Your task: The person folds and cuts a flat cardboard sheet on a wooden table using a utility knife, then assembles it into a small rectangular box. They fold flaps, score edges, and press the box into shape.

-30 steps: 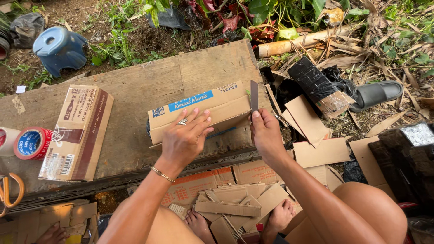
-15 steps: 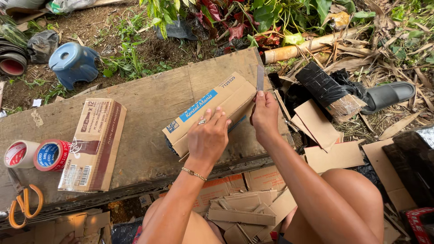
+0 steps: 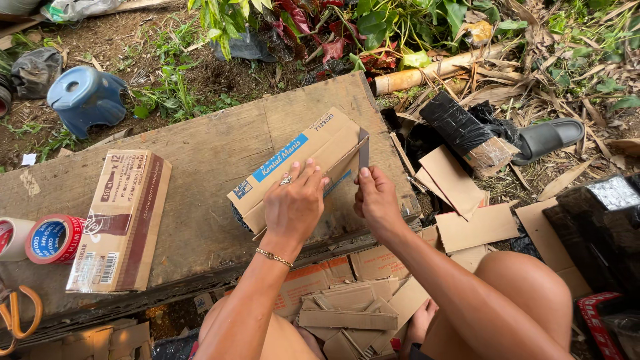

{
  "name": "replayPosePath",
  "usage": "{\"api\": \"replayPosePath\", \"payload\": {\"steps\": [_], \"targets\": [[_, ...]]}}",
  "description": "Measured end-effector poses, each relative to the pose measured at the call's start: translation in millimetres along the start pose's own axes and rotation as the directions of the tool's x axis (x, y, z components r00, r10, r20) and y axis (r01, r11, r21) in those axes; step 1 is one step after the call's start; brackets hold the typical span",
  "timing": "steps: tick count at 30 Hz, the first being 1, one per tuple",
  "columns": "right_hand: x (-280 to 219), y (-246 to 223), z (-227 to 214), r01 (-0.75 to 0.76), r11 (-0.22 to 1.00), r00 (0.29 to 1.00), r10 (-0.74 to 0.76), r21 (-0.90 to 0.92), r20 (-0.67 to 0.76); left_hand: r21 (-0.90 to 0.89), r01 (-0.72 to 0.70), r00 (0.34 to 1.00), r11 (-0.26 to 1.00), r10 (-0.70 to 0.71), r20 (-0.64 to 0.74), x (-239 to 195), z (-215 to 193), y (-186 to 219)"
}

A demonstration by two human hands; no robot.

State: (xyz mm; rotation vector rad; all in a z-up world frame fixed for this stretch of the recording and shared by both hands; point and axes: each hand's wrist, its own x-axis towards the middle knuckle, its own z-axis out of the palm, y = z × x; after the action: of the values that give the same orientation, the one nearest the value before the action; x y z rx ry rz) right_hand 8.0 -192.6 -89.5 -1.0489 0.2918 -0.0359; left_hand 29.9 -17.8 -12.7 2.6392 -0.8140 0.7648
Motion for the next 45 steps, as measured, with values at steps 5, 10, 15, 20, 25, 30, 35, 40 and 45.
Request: {"api": "replayPosePath", "payload": {"steps": [5,10,15,20,25,30,35,40,45], "targets": [[10,-10,-9,-0.079,0.976,0.995,0.066,-0.203,-0.068,0.010,-0.018,1.000,1.000,0.018,-0.002,0,-2,-3],[41,-25,-5,0.046,0.967,0.996,-0.062,-0.252,-0.058,0.022,-0.021,1.000,1.000,0.021,-0.003,-1,-2,0],[48,-25,8,0.042,0.990,0.998,-0.047,-0.134,-0.035,0.022,-0.003,1.000,1.000,0.004,-0.009,0,-3,1],[25,-3,16,0.067,0.998,0.997,-0.067,0.006,0.027,0.040,0.008,1.000,0.999,-0.007,-0.008,-1,2,2],[3,18,16,-0.025,0.997,1.000,0.026,-0.075,0.014,0.034,0.000,1.000,0.999,0.000,-0.003,1,1,1],[21,-4,1,-0.004,0.954,0.998,-0.013,-0.299,-0.057,0.018,0.002,1.000,1.000,-0.002,0.002,-3,2,-3],[41,-36,3,-0.094,0.946,0.994,0.104,-0.311,0.015,0.012,0.018,1.000,1.000,-0.018,-0.005,-3,5,-3],[5,-6,23,-0.053,0.966,0.998,0.058,-0.255,0.014,0.001,0.025,1.000,1.000,-0.025,-0.011,-3,5,-3],[-8,5,17,-0.020,0.947,0.999,0.030,-0.321,0.027,0.018,0.017,1.000,1.000,-0.017,-0.015,-1,3,-1]]}}
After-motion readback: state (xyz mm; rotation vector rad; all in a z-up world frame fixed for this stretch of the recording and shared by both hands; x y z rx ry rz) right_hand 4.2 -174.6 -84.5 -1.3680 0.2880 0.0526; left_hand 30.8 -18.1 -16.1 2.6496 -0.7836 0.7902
